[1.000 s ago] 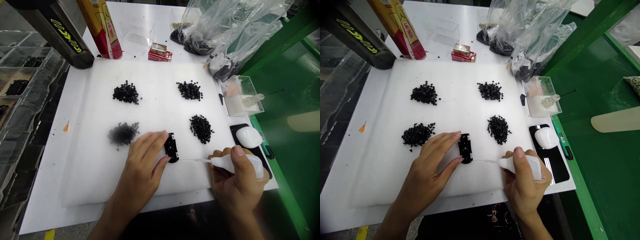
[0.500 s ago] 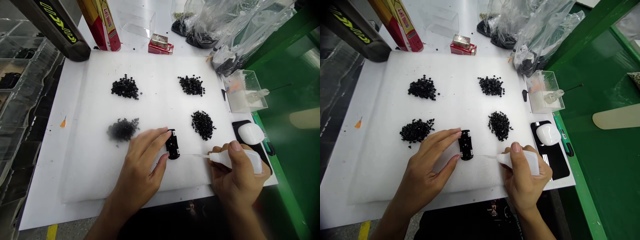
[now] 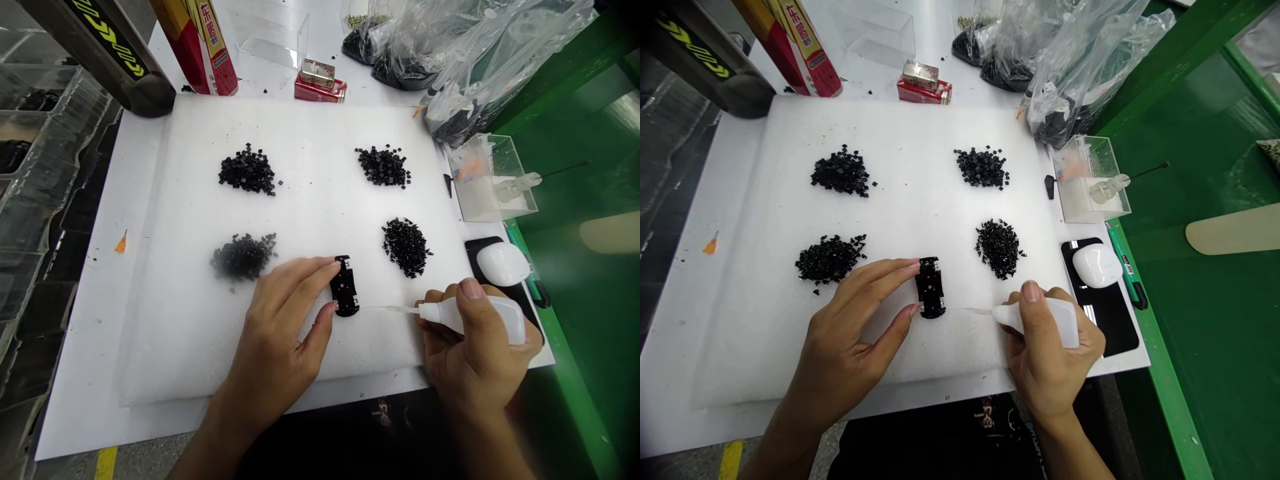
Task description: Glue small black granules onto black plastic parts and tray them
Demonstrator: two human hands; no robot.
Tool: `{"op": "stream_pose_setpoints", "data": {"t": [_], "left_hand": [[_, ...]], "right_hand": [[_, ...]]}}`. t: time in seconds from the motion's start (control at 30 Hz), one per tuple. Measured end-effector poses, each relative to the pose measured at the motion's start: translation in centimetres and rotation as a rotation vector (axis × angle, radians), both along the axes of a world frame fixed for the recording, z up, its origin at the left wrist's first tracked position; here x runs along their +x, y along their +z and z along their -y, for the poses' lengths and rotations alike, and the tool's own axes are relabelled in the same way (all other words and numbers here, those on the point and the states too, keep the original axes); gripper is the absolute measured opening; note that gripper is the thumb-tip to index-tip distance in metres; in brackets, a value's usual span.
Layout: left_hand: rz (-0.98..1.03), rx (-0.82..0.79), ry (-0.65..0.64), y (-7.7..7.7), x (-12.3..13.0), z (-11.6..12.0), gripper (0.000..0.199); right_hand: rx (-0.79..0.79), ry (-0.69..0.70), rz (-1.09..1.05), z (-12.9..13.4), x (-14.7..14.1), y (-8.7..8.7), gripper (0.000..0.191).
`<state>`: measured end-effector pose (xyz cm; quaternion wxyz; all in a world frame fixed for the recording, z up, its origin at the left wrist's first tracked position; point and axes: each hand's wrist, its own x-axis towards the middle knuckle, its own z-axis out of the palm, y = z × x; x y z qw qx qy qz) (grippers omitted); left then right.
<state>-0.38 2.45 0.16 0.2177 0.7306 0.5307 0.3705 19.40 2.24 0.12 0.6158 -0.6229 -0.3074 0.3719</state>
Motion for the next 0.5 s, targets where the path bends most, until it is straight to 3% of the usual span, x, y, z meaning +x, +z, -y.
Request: {"op": "stream_pose_setpoints", "data": {"t": [0.13,0.27,0.5], "left_hand": [[0.043,0.049,0.060,0.0,0.1,0.0,0.036],[0.108,0.080,0.149,-0.1,0.1,0.1,0.033],[0.101,0.114,0.274,-0.2,0.0,0.3,0.028]], "right_hand": [[0.077,-0.013,-0.152,-0.6,-0.1,0.4,0.048],[0.102,0.029,-0.262,-0.8,-0.4,0.7,0.051],[0.055,0.054,-0.103,-0.3,-1.5,0.6,0.049]]}}
